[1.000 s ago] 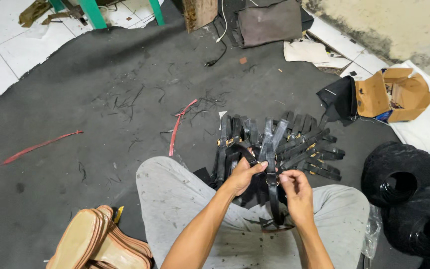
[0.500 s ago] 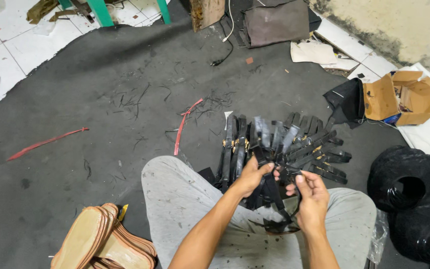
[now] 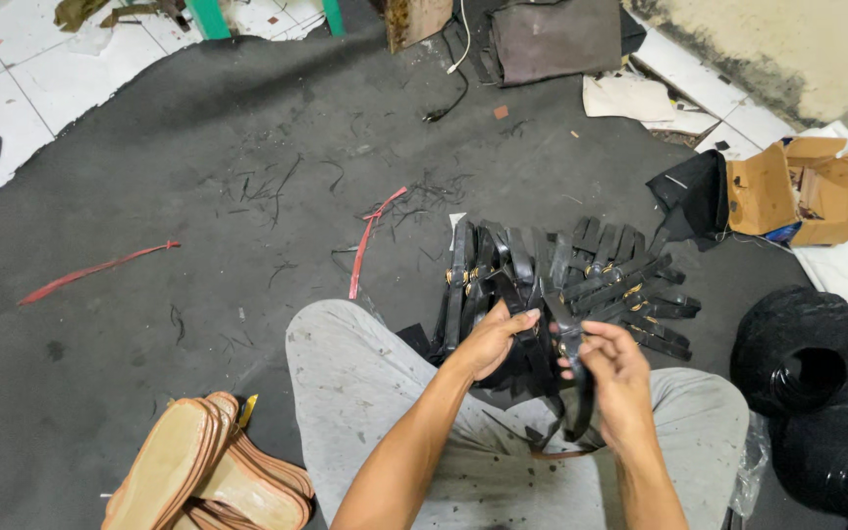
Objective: The person sits on the workshop floor and pulls a black fabric shoe upper over a shoe last frame, pressing and adjusting it around the edges. They then set the covered uppers aside and handle black straps with gold buckles, arranging and attaching them to the shoe components.
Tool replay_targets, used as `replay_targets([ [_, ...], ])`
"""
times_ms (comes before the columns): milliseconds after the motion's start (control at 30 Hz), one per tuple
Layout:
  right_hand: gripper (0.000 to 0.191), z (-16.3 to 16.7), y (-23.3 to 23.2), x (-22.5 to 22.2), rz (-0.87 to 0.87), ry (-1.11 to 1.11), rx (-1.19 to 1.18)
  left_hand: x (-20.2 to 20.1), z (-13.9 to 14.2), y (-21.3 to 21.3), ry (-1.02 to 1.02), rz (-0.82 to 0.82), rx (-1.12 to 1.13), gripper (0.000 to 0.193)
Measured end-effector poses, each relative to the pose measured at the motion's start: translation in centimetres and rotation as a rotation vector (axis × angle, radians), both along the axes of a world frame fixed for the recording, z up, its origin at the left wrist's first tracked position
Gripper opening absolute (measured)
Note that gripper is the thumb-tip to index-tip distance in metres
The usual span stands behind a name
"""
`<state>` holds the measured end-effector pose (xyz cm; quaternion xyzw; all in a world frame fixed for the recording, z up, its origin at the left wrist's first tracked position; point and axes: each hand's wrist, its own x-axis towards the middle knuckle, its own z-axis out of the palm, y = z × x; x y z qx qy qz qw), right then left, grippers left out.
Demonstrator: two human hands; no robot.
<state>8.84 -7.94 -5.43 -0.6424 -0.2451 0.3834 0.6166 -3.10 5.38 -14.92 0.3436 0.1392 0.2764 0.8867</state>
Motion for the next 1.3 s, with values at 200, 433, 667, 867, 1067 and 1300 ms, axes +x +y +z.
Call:
replay_targets([
  [200, 0.031, -1.2, 1.6, -0.1, 0.034, -0.089, -0.030, 0.7, -1.6, -0.7, 0.142, 0.018, 0.008, 0.054],
  [433, 0.024, -1.7, 2.9, 0.2, 0.034, -0.495, -0.145, 1.0, -2.0, -0.1, 0.340, 0.148, 0.138, 0.055],
  [667, 0.022, -0.4, 3.3, -1.7, -0.085, -0.729, -0.022, 0.6, 0.9, -0.4, 0.364, 0.197, 0.216, 0.044],
  [867, 0.011, 0.6, 3.2, -3.1, -0.040, -1.080, 0.187, 0.5, 1.2, -0.3, 0.551, 0.298, 0.284, 0.045],
  [1067, 0.019, 0.8, 3.7, -2.2, 0.045, -0.903, 0.191, 0.5, 0.6, 0.3, 0.381, 0.295, 0.215, 0.057],
  [1300, 0.024, -0.4, 4.2, -1.3, 0.023, -0.749, -0.035, 0.7, 0.6, -0.4, 0.529, 0.324, 0.346, 0.068],
])
